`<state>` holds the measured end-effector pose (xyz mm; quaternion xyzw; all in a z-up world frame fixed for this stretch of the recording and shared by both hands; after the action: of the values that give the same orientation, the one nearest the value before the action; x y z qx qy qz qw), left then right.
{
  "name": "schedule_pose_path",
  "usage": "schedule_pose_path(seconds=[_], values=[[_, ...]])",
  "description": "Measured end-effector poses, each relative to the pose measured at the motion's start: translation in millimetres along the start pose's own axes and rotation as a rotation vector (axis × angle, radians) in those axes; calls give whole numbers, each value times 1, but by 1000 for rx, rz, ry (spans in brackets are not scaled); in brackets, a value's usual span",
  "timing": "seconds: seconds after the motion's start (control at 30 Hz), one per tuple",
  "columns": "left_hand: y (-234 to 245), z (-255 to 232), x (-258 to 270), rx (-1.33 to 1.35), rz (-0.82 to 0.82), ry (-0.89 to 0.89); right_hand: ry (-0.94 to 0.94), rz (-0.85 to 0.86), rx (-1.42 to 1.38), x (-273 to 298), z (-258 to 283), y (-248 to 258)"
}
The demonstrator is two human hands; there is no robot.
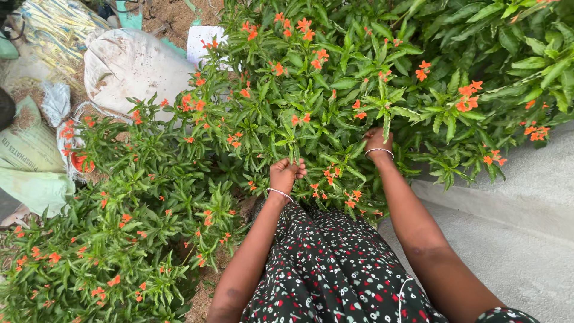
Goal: The person picks orange flowers from a green bush by hand and occasionally places them into a small orange bowl.
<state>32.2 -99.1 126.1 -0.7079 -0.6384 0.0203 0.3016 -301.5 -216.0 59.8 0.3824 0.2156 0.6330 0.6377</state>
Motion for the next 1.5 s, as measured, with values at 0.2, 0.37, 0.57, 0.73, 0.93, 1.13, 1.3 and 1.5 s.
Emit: schedule_pose_path(seconds=[0.2,0.37,0.57,0.73,0.93,1.13,1.3,1.5], values=[[12,-29,10,41,-10,-44,31,-19,-25,30,45,29],[31,-52,26,80,-35,-74,39,448,-437,69,121,52],[39,-70,37,138,-46,-145,228,607,-657,87,213,68],[36,-77,47,170,-27,-165,325,592,-759,81,254,82],[53,-80,65,220,-71,-204,414,645,-728,81,323,69],[86,-88,88,228,-162,-278,537,626,-633,67,407,29],[119,-85,108,286,-219,-322,497,650,-537,50,403,-55],[154,-65,88,312,-272,-262,261,660,-290,36,342,-159]])
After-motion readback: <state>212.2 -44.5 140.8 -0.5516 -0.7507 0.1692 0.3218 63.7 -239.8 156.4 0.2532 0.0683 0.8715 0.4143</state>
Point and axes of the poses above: each hand's wrist, its own x-axis away from the middle knuckle, its own y-axis out of the back of the hand, z = x × y, the point moved 3 cm from there along -x, towards the middle knuckle, and after that the axes turned 14 degrees about z, right-handed, at the moved point
